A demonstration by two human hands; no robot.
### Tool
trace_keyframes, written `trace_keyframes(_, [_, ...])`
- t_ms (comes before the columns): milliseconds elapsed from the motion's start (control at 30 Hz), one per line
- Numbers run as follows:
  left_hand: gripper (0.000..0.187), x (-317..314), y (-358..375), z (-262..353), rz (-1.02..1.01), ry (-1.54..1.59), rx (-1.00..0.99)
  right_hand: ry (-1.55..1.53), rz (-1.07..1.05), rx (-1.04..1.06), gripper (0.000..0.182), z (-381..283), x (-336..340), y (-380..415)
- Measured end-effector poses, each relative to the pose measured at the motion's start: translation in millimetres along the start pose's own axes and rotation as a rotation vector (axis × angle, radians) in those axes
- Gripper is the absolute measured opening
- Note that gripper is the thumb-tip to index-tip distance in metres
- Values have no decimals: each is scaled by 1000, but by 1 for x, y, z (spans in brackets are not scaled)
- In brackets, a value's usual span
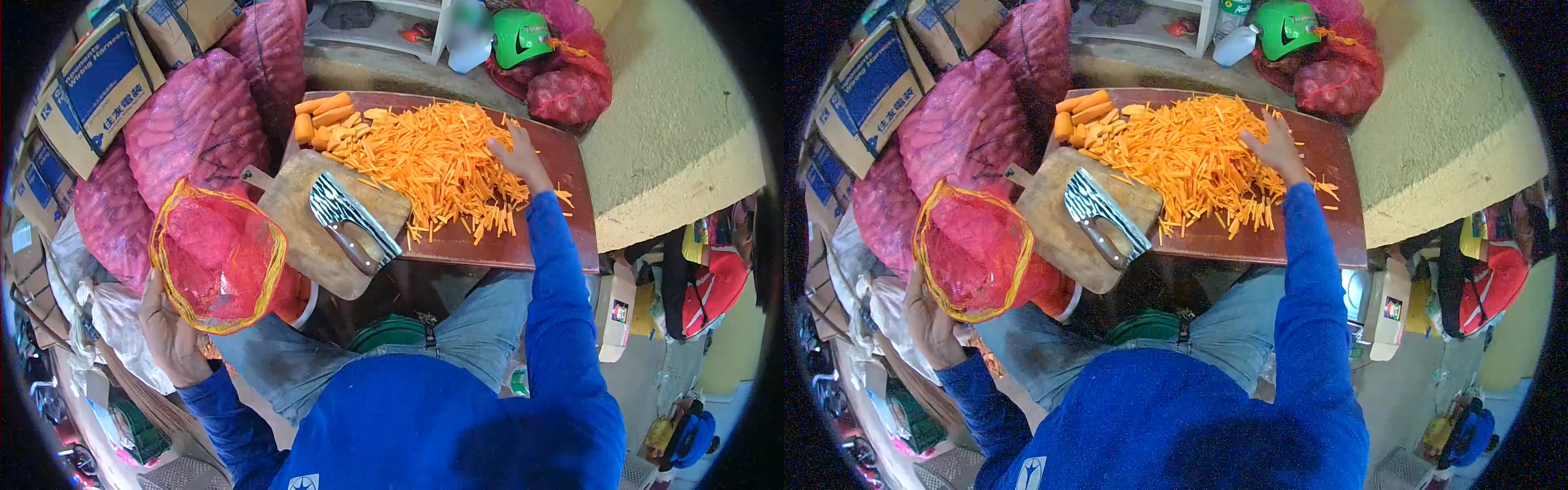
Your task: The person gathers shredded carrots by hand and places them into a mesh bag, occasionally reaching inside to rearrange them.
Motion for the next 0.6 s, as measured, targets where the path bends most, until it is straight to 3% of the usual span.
trace_keyframes(133, [28, -33, 8, 8, -41, -124, -90, -200, -209, 64, 107, -25, -34, -39])
trace_keyframes(200, [30, -36, 3, -2, -58, 119, 45, -143, -280, 75, 112, -23, -52, -49])
trace_keyframes(267, [31, -30, 4, -3, -21, 147, 32, 33, -335, 75, 115, -44, -46, -30])
trace_keyframes(600, [29, -23, -5, 0, -69, 194, -17, 47, -339, 69, 102, -29, -54, -15])
Point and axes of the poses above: each hand's wrist, its own y-axis away from the middle knuckle, its own x-axis out of the back of the hand, z = x × y, the point moved 7 cm from there along -y, towards the middle knuckle, and after that the axes turned 6 degrees about -z, right-handed, at the moved point
